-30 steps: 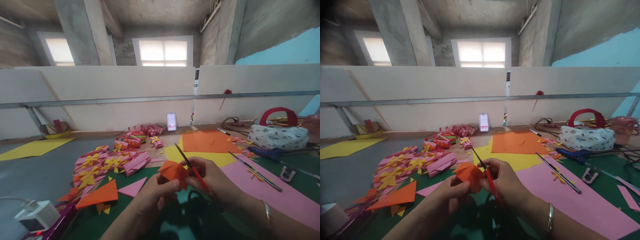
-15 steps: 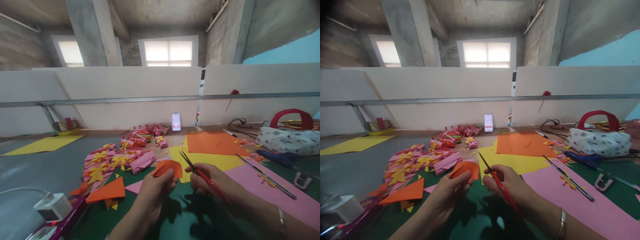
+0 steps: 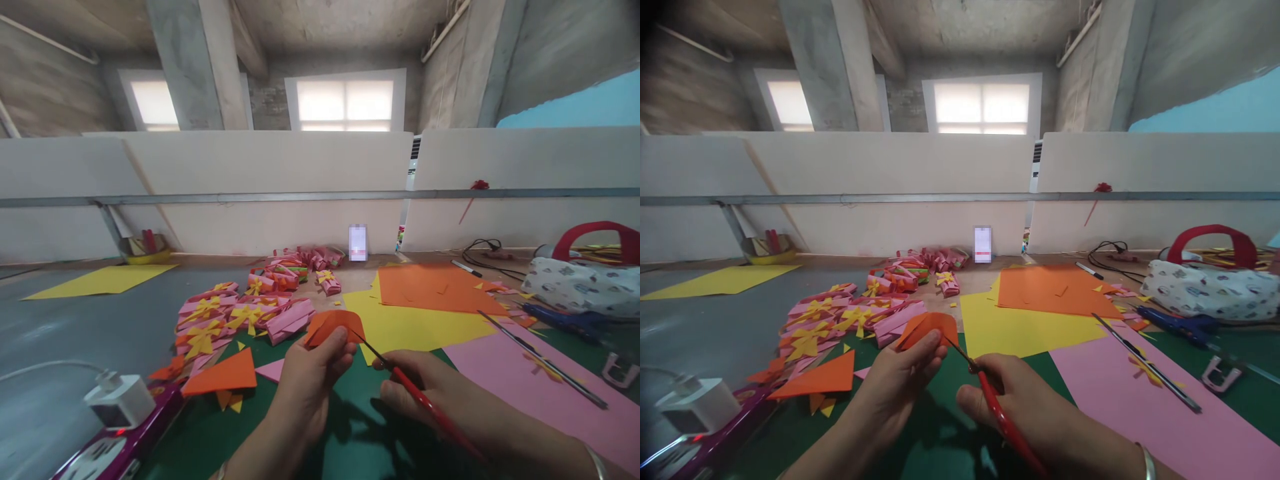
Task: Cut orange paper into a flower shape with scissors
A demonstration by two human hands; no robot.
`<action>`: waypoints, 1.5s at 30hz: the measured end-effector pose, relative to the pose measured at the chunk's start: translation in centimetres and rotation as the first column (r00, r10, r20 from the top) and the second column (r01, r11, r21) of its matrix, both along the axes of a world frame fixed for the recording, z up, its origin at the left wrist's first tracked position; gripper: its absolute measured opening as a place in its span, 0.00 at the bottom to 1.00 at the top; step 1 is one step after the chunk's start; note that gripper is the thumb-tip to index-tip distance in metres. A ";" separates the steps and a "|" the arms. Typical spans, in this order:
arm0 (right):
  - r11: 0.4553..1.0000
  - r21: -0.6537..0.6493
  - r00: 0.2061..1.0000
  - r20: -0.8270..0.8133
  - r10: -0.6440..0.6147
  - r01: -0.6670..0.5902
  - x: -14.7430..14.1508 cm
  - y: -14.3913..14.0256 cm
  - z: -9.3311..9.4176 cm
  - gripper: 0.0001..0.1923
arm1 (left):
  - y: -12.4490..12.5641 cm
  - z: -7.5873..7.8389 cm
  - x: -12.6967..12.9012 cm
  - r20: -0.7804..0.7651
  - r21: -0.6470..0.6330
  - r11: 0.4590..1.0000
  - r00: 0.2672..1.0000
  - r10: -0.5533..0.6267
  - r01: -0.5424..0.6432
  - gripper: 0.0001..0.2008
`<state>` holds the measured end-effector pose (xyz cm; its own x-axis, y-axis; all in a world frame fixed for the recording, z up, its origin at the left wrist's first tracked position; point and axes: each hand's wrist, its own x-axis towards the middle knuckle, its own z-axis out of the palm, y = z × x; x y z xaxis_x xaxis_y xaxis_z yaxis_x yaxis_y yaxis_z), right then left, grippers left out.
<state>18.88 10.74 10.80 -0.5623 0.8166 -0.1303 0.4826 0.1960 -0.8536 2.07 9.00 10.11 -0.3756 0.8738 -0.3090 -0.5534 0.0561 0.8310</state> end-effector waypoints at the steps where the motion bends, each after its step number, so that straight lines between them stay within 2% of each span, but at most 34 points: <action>1: 1.000 -0.014 1.000 -0.001 0.016 -0.016 0.0 0.0 0.0 0.15 | 0.0 0.1 0.0 0.003 -0.001 1.000 1.000 -0.005 0.005 0.03; 7: 0.991 -0.123 0.999 -0.032 0.042 -0.045 -0.2 -0.2 0.3 0.14 | -0.2 0.5 0.2 0.009 -0.028 0.999 1.000 -0.030 0.031 0.04; 11: 0.996 -0.062 0.997 -0.046 0.055 -0.058 -0.2 0.0 0.2 0.12 | -0.2 0.4 0.3 0.012 -0.019 1.000 1.000 -0.023 0.024 0.05; 16: 0.996 -0.062 0.997 -0.058 0.056 -0.060 -0.4 0.0 -0.1 0.10 | -0.2 0.1 0.3 0.003 -0.007 0.999 0.999 -0.046 0.046 0.05; 20: 0.998 0.000 0.998 -0.016 0.059 -0.059 -0.5 0.1 -0.2 0.11 | -0.1 -0.2 0.2 -0.017 0.002 0.998 0.998 -0.068 0.068 0.06; 24: 0.998 0.006 0.998 0.005 0.064 -0.064 -0.6 0.3 -0.2 0.10 | -0.1 -0.3 0.2 -0.021 0.000 0.996 0.995 -0.095 0.095 0.05; 31: 0.999 0.011 0.999 0.021 0.037 -0.037 -0.6 0.2 -0.3 0.12 | -0.2 0.0 0.3 -0.014 -0.022 0.997 0.998 -0.069 0.069 0.03; 36: 0.996 0.078 0.999 -0.002 0.037 -0.037 -0.7 0.5 -1.0 0.14 | -0.2 0.2 0.3 0.011 -0.026 0.999 0.999 -0.047 0.047 0.01; 45: 1.000 0.011 1.000 -0.002 0.009 -0.009 -0.5 0.8 -1.6 0.14 | 0.0 -0.2 0.2 0.040 0.005 0.998 0.997 -0.064 0.063 0.01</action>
